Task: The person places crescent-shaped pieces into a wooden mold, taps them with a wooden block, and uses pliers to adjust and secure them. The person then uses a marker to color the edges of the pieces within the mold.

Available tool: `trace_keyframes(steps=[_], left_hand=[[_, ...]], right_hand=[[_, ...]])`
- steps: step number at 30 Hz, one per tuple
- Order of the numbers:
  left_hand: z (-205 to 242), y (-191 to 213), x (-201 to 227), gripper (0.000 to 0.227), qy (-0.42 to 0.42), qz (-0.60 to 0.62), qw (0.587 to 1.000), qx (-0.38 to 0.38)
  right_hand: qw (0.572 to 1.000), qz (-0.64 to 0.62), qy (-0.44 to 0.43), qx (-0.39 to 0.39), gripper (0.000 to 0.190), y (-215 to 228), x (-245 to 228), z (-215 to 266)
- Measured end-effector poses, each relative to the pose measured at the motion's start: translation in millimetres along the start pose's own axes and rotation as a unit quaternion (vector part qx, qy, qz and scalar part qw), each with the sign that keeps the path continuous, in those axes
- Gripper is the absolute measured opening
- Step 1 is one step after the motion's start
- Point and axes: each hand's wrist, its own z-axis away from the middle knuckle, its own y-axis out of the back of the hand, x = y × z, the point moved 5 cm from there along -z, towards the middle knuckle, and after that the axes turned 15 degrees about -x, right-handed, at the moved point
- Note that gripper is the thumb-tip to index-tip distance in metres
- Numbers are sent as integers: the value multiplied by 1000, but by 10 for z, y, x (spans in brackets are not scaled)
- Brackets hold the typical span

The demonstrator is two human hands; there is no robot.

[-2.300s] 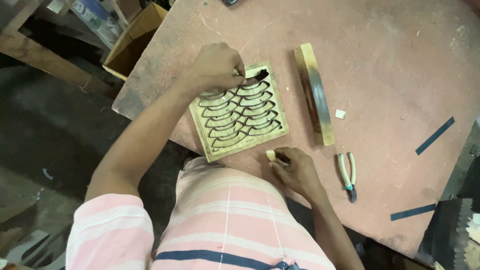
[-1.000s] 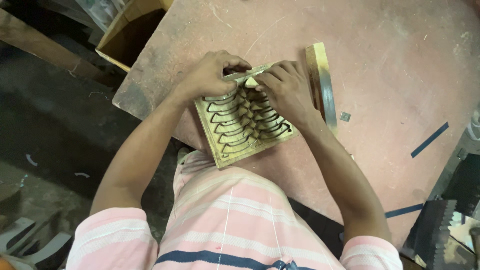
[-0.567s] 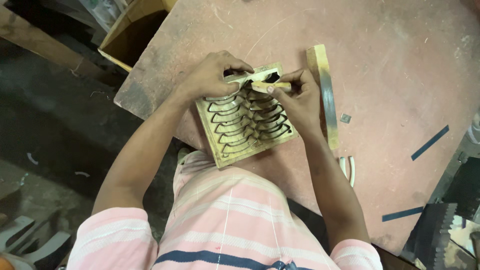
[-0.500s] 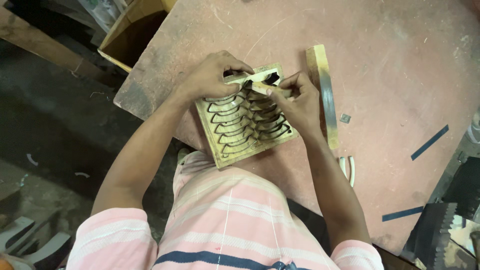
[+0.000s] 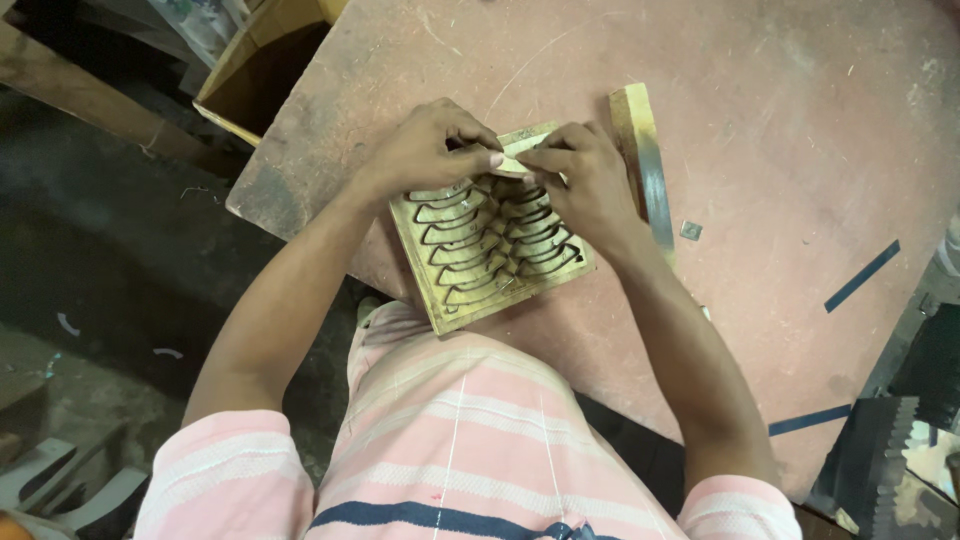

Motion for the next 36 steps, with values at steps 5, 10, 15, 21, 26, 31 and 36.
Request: trace_keyframes(steps=[5,10,15,21,26,31,36], left_hand=[[-78,-30,113,31,-13,-52,997,53],[-100,-73,39,29,32,-49,998,35],[-158,-83,39,25,35,-50,997,51],[-198,-103,-27,21,38,-56,997,47],[-201,-115,-45,18,15,-68,996,63],[-140,-95,96,20,-30,-86,994,67],[-80,-89,95,22,37,-29,998,52]], right_hand=[[997,29,76,-11,27,30,121,-70],[993,80,89,-11,28,-33,143,-82],[987,83,129,-46,18,-35,116,-170],[961,199,174,-75,13,-107,80,-289],[970,184,134,-87,8,-165,166,-281],[989,133,61,-6,21,-166,188,-41],[963,108,-166,185,68,-1,623,582]])
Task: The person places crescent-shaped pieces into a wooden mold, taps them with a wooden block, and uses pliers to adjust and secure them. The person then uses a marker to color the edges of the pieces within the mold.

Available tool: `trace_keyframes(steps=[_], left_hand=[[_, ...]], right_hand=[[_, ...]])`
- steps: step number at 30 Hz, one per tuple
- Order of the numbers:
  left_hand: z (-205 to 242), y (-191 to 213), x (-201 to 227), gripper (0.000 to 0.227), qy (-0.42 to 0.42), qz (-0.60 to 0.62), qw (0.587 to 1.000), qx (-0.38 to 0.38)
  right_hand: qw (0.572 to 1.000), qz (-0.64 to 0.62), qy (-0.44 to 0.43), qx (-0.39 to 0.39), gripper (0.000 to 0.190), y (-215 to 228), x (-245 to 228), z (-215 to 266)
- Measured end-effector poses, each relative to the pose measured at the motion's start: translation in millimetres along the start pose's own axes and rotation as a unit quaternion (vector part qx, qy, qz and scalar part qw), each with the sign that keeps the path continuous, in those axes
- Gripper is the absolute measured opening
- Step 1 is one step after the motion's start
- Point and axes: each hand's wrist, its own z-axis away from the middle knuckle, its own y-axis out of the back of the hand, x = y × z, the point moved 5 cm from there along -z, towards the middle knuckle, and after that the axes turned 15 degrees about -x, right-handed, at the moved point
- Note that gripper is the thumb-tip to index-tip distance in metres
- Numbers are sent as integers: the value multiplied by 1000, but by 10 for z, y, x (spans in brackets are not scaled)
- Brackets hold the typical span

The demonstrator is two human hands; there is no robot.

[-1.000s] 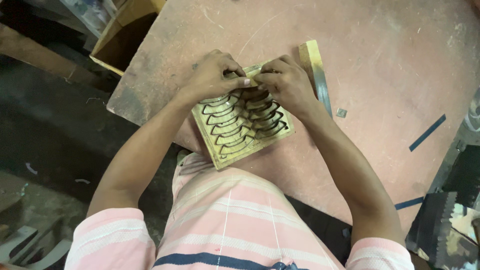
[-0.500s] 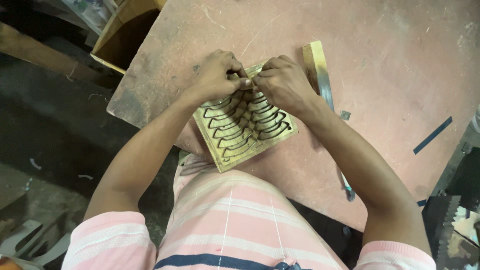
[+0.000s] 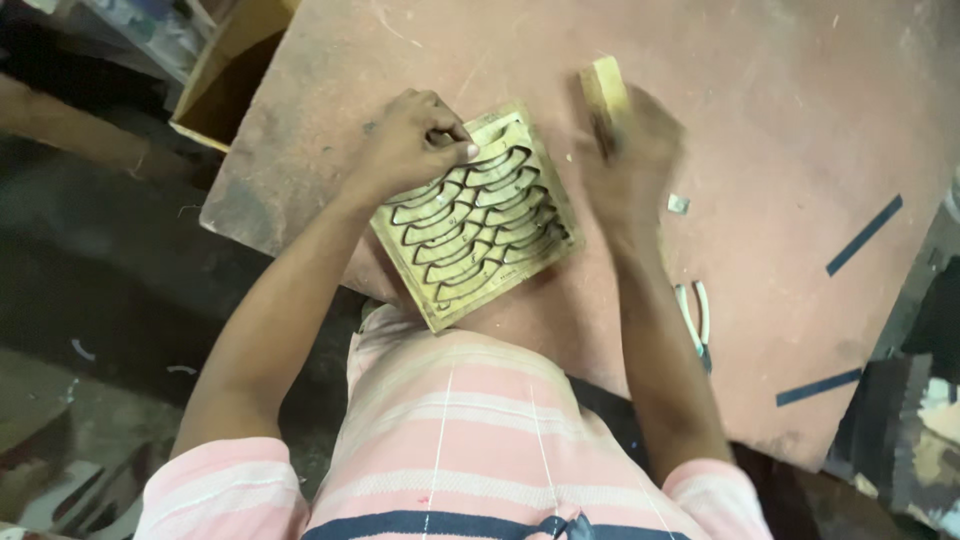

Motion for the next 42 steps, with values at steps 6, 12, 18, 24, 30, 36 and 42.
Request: trace_keyframes(steps=[6,12,18,24,30,36,42], left_hand=[[9,-50,3,22,12,28,1000,6],[16,-27,1,18,-17,50,999,11],[61,-23,28,15,-14,4,999,31],[-13,-64,-60,13,-25,67,996,52],[-19,-18,-35,14,-11,-45,998,49],[110,49,168,11,-44,-15,997,63],[986,226,256,26,-108,-74,957,259]], right_hand=[[966,21,-192,-173,42,-206,881,467],[711,-698,-74,-38,40,273,569,305],[653,-740,150,57,37,1004,382,-299],[725,-632,254,97,13,1524,-230,-678],[741,-645,111,150,22,342,-251,-822],[722,-673,153,40,20,288,76,-697],[698,-685,201,63,23,877,30,-544]])
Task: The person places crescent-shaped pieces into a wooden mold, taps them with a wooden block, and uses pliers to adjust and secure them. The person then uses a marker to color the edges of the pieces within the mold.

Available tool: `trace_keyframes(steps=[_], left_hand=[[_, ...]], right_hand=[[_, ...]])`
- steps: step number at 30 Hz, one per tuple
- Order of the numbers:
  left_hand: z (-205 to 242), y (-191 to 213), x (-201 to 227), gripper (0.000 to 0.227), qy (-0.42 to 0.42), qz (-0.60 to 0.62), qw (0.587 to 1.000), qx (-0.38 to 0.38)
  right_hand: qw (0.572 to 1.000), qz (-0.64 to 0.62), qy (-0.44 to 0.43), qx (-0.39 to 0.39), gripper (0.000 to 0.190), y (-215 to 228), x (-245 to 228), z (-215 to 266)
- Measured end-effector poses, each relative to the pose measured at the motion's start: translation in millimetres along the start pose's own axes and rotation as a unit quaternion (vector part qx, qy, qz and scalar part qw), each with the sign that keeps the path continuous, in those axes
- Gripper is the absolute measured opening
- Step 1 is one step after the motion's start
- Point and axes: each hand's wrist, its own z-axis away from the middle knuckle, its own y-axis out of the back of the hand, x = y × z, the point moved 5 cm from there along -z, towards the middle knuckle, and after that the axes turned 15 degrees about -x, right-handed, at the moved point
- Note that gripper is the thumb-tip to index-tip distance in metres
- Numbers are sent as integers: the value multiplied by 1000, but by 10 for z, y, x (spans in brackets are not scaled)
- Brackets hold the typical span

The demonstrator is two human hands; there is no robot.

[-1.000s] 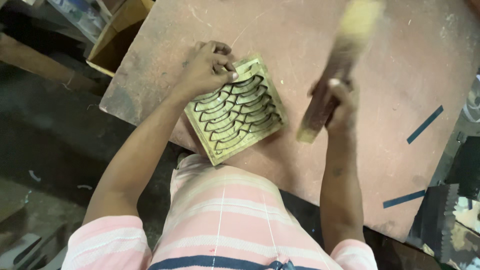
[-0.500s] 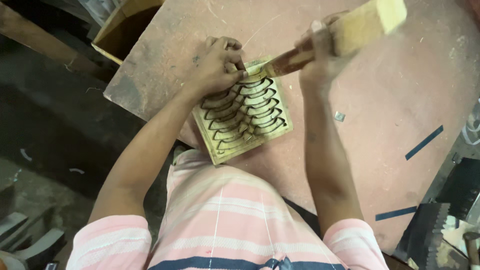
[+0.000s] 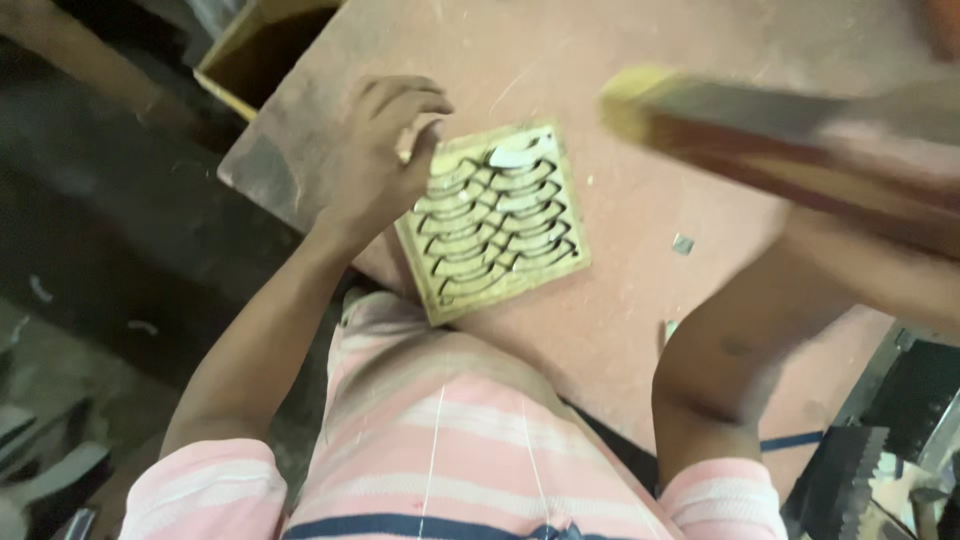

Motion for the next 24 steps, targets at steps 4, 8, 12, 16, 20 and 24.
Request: trace_keyframes(steps=[4,8,12,16,20,24], left_hand=[[524,99,188,29,20,-73,995,59],[803,18,192,36,10,-76,997,27],[849,10,170,37,-23,-130,991,6],[882,9,161,35,-70,-167,983,-2],[950,6,106,34,-91,-174,981,-7],[914,-4,128,30,-95,-199,975,1]], right_hand=[[1000,0,20,-20,24,-259,206,96],[999,11,-24,-30,26,-753,1150,321],[987,85,-127,51,36,-401,1394,427],[991,17,-50,123,34,216,702,197],[994,48,10,93,30,201,228,57],[989,111,10,94,27,-91,743,141]])
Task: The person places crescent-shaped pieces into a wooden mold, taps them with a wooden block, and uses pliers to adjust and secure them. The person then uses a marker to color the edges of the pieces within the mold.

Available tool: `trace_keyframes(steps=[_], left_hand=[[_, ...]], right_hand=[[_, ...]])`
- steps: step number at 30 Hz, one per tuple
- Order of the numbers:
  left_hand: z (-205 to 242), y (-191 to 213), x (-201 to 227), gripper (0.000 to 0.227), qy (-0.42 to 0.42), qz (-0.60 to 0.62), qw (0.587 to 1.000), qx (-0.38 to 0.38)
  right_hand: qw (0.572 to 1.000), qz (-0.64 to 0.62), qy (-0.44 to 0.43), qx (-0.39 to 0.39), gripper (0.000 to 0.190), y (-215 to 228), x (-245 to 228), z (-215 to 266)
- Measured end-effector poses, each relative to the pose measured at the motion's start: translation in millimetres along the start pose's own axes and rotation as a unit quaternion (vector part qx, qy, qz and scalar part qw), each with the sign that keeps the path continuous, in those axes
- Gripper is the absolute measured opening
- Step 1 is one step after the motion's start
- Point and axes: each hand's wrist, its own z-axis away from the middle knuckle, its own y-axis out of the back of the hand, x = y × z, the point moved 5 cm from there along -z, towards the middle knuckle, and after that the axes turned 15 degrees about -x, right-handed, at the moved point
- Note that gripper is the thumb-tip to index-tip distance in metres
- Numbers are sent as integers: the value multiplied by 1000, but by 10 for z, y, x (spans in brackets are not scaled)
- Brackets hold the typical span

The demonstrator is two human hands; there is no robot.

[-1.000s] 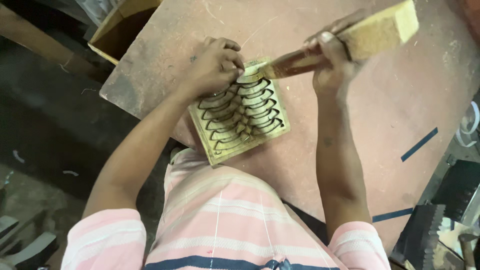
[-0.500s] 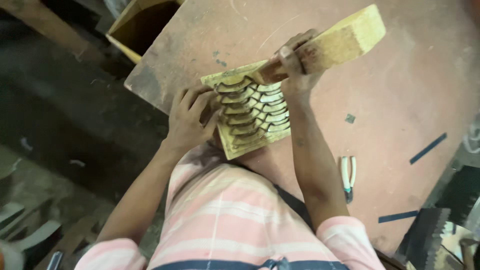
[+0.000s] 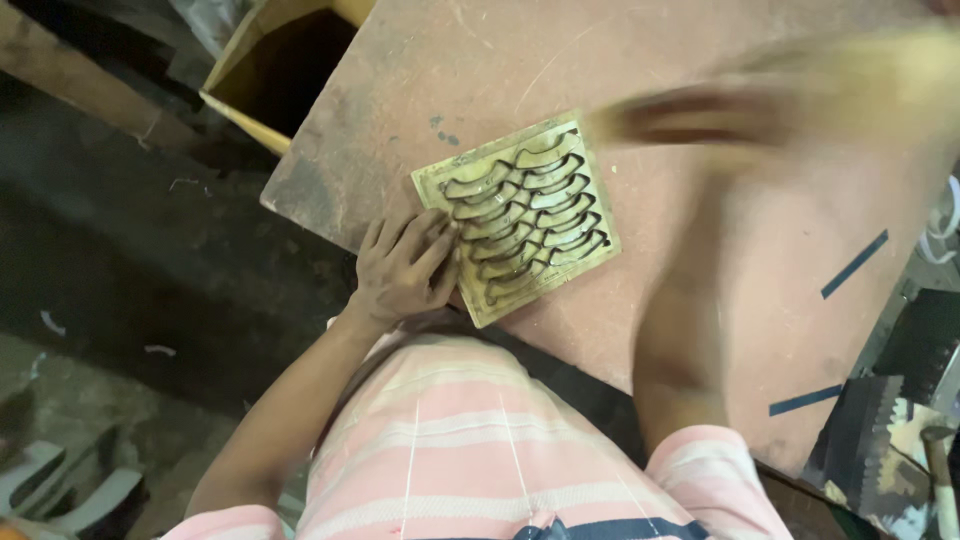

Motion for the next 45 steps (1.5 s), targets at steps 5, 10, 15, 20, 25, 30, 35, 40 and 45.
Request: trace_keyframes(steps=[5,10,15,20,25,30,35,40,45], left_hand=[[8,52,8,28,8,-13,1000,4],[3,-42,-54,29,-26,-21,999,-12],[33,-123,-98,29,-39,-29,998,-31],[-33,-37,-56,29,-28,-31,999,-30],[36,-101,-27,26,-35,-17,999,-38],[-7,-13,18,25,-8,8,999,-32],[-16,62,260,37,17,107,990,-86],[172,-230,632,49,-22,123,979,-161],[213,-483,736,38,3,13,977,-213]], right_hand=[[999,-27,-20,25,23,24,366,160],[998,-38,-6,54,27,436,-432,128],[999,-48,16,-5,31,-182,-567,336],[998,-29,-24,-54,35,-915,117,292],[948,-135,-209,198,39,-26,287,137],[868,280,-398,100,41,611,174,237],[830,466,-307,12,39,538,90,941],[862,352,-341,133,22,1139,-431,1686],[809,458,-358,87,25,1632,-514,1699]])
